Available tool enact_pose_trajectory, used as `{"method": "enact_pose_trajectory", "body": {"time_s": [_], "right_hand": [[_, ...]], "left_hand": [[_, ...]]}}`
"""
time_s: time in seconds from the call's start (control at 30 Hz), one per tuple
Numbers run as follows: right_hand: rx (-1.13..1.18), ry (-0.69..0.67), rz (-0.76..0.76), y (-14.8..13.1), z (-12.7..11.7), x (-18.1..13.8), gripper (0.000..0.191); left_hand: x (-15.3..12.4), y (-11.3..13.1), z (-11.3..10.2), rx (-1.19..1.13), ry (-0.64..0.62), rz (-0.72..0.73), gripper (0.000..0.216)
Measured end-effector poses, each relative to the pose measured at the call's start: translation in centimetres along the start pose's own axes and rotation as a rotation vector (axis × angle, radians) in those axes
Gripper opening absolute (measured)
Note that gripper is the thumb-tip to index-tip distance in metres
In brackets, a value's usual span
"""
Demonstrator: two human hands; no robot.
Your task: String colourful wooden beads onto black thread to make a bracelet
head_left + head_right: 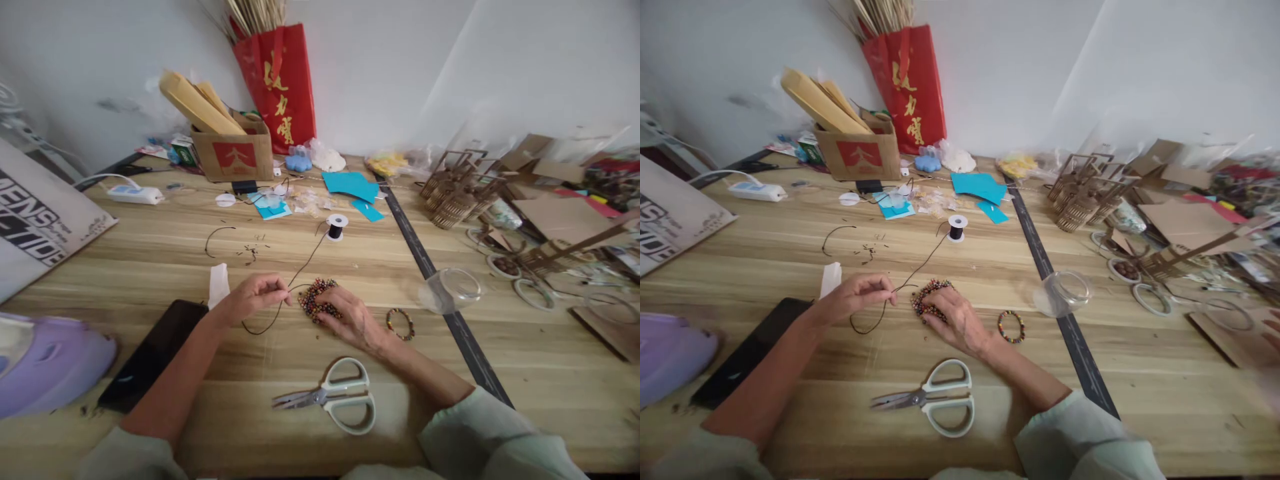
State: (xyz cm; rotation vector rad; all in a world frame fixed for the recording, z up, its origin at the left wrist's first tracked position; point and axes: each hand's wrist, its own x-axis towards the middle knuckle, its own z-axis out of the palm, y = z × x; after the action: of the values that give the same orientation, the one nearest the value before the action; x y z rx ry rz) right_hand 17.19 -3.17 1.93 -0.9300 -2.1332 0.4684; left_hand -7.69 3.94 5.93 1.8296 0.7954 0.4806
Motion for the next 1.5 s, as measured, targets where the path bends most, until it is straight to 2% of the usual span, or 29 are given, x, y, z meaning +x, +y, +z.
{"method": "enact_pose_trajectory", "body": {"time_s": [0.13, 0.23, 0.53, 0.67, 0.8, 1.07, 1.23, 1.33, 1.5], "right_hand": [[-0.008, 0.114, 0.041, 0.6, 1.0, -1.5, 0.014], [-0.056, 0.122, 0.008, 1.1, 1.7, -2.1, 0.015], [-0.148, 0.086, -0.133, 1.1, 1.7, -2.0, 0.015], [-0.152, 0.089, -0.164, 0.8, 1.5, -1.9, 0.014], [-0.183, 0.094, -0.217, 0.6, 1.4, -2.0, 0.016], [-0.202, 0.076, -0.219, 0.7, 1.5, -2.0, 0.017], [-0.128, 0.058, -0.197, 0.6, 1.3, -2.2, 0.012], [-0.147, 0.038, -0.223, 0.5, 1.1, -2.4, 0.01], [-0.228, -0.081, -0.263, 0.3, 1.1, -2.3, 0.013]], "left_hand": [[1.1, -0.5, 2.3, 0.03, -0.129, 0.003, 0.021], [1.3, -0.9, 3.2, 0.047, -0.186, -0.012, 0.021], [1.4, -2.1, 3.7, -0.011, -0.258, -0.057, 0.021], [1.3, -2.2, 3.7, -0.13, -0.295, -0.103, 0.019], [1.3, -1.5, 4.3, -0.243, -0.336, -0.125, 0.029], [1.7, -1.6, 5.8, -0.335, -0.292, -0.23, 0.031], [1.8, -2.0, 5.5, -0.345, -0.33, -0.241, 0.035], [1.8, -2.2, 5.1, -0.33, -0.301, -0.227, 0.035], [1.7, -2.7, 4.7, -0.321, -0.274, -0.193, 0.032]]}}
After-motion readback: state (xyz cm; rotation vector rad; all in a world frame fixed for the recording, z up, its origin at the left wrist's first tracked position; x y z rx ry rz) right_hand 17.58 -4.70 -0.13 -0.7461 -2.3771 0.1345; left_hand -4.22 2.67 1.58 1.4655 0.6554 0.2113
